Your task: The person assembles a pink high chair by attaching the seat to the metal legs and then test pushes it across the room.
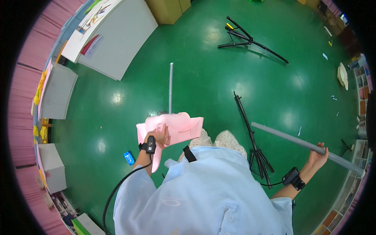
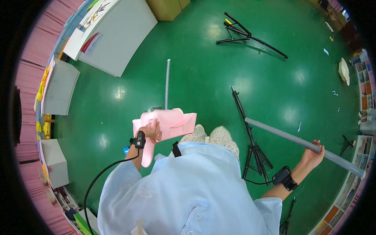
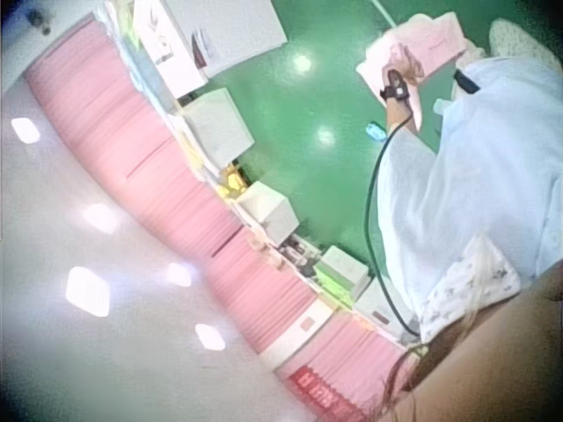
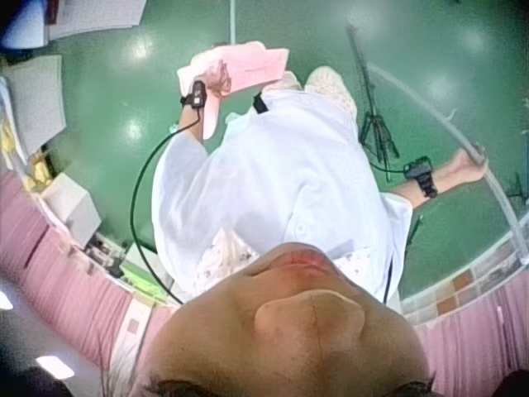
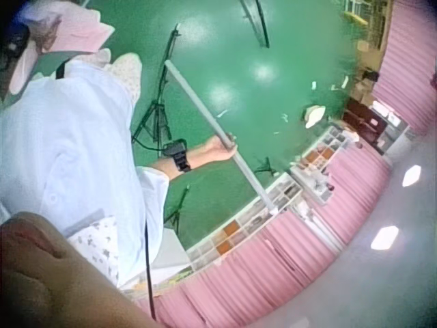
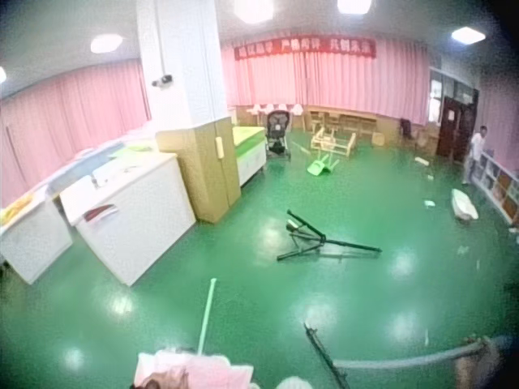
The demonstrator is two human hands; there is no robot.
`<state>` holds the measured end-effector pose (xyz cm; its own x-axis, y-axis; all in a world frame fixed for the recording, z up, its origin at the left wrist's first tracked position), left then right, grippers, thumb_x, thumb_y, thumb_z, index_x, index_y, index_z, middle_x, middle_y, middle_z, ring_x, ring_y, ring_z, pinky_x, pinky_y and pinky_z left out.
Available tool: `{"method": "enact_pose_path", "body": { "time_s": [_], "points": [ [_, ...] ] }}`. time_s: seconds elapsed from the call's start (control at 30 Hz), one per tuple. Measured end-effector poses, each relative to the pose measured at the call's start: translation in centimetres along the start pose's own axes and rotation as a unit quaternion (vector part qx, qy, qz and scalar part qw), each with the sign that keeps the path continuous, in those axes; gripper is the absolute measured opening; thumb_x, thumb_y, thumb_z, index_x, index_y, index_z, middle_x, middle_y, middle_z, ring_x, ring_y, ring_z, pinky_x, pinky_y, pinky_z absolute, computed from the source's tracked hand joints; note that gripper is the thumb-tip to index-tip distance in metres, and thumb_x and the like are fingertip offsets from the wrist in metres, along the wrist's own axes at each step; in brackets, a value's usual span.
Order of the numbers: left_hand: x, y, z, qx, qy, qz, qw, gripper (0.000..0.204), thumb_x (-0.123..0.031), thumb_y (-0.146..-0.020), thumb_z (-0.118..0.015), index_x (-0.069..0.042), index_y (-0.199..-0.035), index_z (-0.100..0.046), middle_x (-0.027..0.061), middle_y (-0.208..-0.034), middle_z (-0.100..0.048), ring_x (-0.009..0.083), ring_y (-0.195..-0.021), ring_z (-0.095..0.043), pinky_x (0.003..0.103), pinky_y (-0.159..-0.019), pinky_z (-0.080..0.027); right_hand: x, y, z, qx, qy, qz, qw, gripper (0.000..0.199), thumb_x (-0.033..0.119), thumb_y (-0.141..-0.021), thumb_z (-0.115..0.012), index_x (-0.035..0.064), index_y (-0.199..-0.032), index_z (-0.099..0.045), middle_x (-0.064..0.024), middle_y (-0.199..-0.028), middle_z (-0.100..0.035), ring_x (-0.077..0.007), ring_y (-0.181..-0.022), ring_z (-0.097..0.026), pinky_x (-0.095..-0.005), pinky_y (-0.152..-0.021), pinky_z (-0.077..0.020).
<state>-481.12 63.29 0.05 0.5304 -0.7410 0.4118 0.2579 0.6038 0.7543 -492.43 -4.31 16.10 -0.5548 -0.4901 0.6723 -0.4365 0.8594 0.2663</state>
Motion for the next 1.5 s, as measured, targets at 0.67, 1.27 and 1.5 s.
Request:
{"method": "enact_pose_path", "body": {
  "time_s": [0.67,1.27,1.5],
  "points": [
    [36.7,15.3,-48.1,0.267,-0.514,-0.258,0.774,0.047,-0.007,-0.071,-0.052,0.001,-0.112,-0.028,0.0219,-0.112,-0.032,0.0382,-0.104,-0.039,0.049,-0.084,-0.043,-36.5,-25.5,-52.0,0.175,-0.116,-0.262,0.942,0.015,0.005,-0.082,-0.044,-0.0006,-0.094,-0.036,-0.0129,-0.089,-0.037,-0.0315,-0.103,-0.034,-0.054,-0.096,-0.0149],
    [63.0,27.8,-81.5,0.239,-0.675,-0.266,0.646,0.033,-0.008,-0.074,-0.052,0.004,-0.101,-0.037,0.0186,-0.101,-0.041,0.0328,-0.098,-0.045,0.041,-0.085,-0.043,-60.1,-37.0,-82.0,0.088,0.215,0.071,0.97,0.027,0.029,-0.085,-0.048,0.0031,-0.092,-0.042,-0.0091,-0.086,-0.049,-0.0304,-0.088,-0.055,-0.0437,-0.076,-0.048],
    [64.7,22.5,-97.8,0.29,-0.831,-0.375,0.293,0.036,-0.017,-0.072,-0.064,0.004,-0.093,-0.044,0.0147,-0.088,-0.051,0.0233,-0.082,-0.054,0.034,-0.068,-0.049,-68.4,-47.7,-90.6,0.128,0.234,-0.016,0.964,0.025,0.03,-0.087,-0.044,0.0054,-0.09,-0.042,-0.0067,-0.08,-0.048,-0.0245,-0.077,-0.055,-0.0427,-0.072,-0.0488]
  ]
}}
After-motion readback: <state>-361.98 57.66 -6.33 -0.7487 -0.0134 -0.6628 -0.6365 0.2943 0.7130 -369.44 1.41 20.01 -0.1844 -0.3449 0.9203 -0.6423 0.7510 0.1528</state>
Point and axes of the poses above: each hand's wrist, its own y-axis away from the middle knuckle, its own z-axis out of the back of the hand, x = y × z, the point moved 8 cm from there along -y, towards the middle knuckle
